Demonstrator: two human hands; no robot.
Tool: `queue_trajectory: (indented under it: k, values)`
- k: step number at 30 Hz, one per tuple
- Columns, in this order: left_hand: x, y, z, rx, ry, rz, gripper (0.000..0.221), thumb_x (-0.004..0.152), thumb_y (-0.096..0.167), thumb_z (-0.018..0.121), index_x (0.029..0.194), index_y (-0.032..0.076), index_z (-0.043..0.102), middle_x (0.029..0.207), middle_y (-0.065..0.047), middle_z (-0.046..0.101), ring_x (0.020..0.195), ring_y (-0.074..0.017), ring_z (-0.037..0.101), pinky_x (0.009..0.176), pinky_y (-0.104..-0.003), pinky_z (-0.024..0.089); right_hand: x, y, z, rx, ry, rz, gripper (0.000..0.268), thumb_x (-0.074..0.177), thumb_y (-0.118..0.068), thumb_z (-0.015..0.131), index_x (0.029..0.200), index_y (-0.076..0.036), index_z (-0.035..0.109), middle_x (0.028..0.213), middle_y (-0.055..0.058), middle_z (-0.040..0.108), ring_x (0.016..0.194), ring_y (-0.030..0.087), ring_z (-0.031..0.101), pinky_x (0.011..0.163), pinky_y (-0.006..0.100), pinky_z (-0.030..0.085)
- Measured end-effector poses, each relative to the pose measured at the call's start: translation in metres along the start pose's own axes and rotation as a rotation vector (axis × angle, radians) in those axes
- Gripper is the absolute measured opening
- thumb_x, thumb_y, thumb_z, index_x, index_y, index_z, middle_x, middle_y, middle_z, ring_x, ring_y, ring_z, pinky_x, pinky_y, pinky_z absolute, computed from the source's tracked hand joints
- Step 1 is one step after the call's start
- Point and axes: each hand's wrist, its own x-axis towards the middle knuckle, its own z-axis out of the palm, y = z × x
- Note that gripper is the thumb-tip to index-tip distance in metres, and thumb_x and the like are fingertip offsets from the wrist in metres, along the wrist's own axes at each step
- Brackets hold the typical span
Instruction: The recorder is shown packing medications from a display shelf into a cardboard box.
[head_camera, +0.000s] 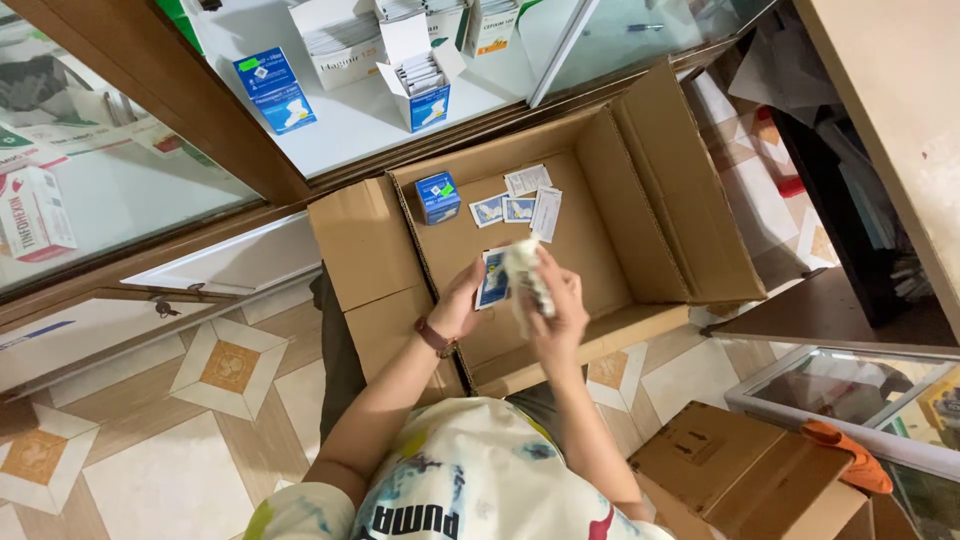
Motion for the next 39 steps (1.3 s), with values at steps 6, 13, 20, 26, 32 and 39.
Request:
queue_trajectory:
  k: [6,13,20,26,32,39]
  values:
    - [0.0,0.024,0.045,-0.137,0.061,0.028,0.074,0.107,0.058,0.039,0.163,0.011,0.03,0.158,-0.014,0.048,0.144,-0.0298,0.047,0.12,-0.047,0.038,-0.014,-0.003,0.031,-0.344,-0.136,-0.3,0.062,0.073,0.004,0.074,0.133,-0.011,0.07,0.152,0.011,0.057,0.106,0.035,0.056,0.099,0.04,0.051]
    - [0.005,0.03,0.034,-0.214,0.078,0.036,0.077,0.102,0.062,0.039,0.165,0.02,0.023,0.158,-0.016,0.04,0.147,-0.0346,0.039,0.122,-0.053,0.036,-0.047,-0.002,0.005,-0.308,-0.315,-0.292,0.065,0.068,0.008,0.071,0.13,-0.01,0.07,0.15,0.014,0.058,0.103,0.034,0.056,0.095,0.041,0.051]
    - [0.004,0.013,-0.004,-0.132,0.128,0.054,0.065,0.104,0.051,0.046,0.153,0.009,0.042,0.152,-0.017,0.053,0.14,-0.0307,0.054,0.118,-0.047,0.045,-0.053,0.056,-0.034,0.324,-0.334,0.227,0.041,0.084,0.006,0.073,0.124,-0.004,0.073,0.12,0.012,0.071,0.099,0.022,0.063,0.087,0.034,0.053]
    - [0.006,-0.016,-0.011,-0.007,0.307,0.121,0.035,0.113,0.02,0.055,0.145,0.005,0.053,0.127,-0.015,0.06,0.102,-0.0229,0.06,0.085,-0.039,0.049,-0.023,0.019,-0.012,0.599,-0.022,0.572,0.037,0.096,-0.002,0.067,0.132,-0.002,0.065,0.11,0.004,0.072,0.095,0.012,0.066,0.082,0.029,0.054]
    - [-0.001,-0.02,0.013,0.048,0.226,0.059,0.059,0.109,0.042,0.046,0.154,0.004,0.046,0.146,-0.009,0.058,0.132,-0.0181,0.057,0.111,-0.036,0.047,-0.018,0.006,0.031,0.217,0.01,0.156,0.048,0.098,0.0,0.067,0.144,-0.005,0.059,0.128,0.01,0.066,0.109,0.016,0.061,0.097,0.031,0.05]
    - [-0.003,0.019,0.051,-0.212,0.021,0.066,0.076,0.105,0.061,0.037,0.166,0.019,0.02,0.151,-0.019,0.049,0.133,-0.0317,0.053,0.114,-0.051,0.042,-0.035,-0.004,0.037,-0.131,-0.123,-0.22,0.054,0.086,0.004,0.075,0.137,-0.009,0.064,0.149,0.015,0.058,0.111,0.03,0.056,0.1,0.038,0.047]
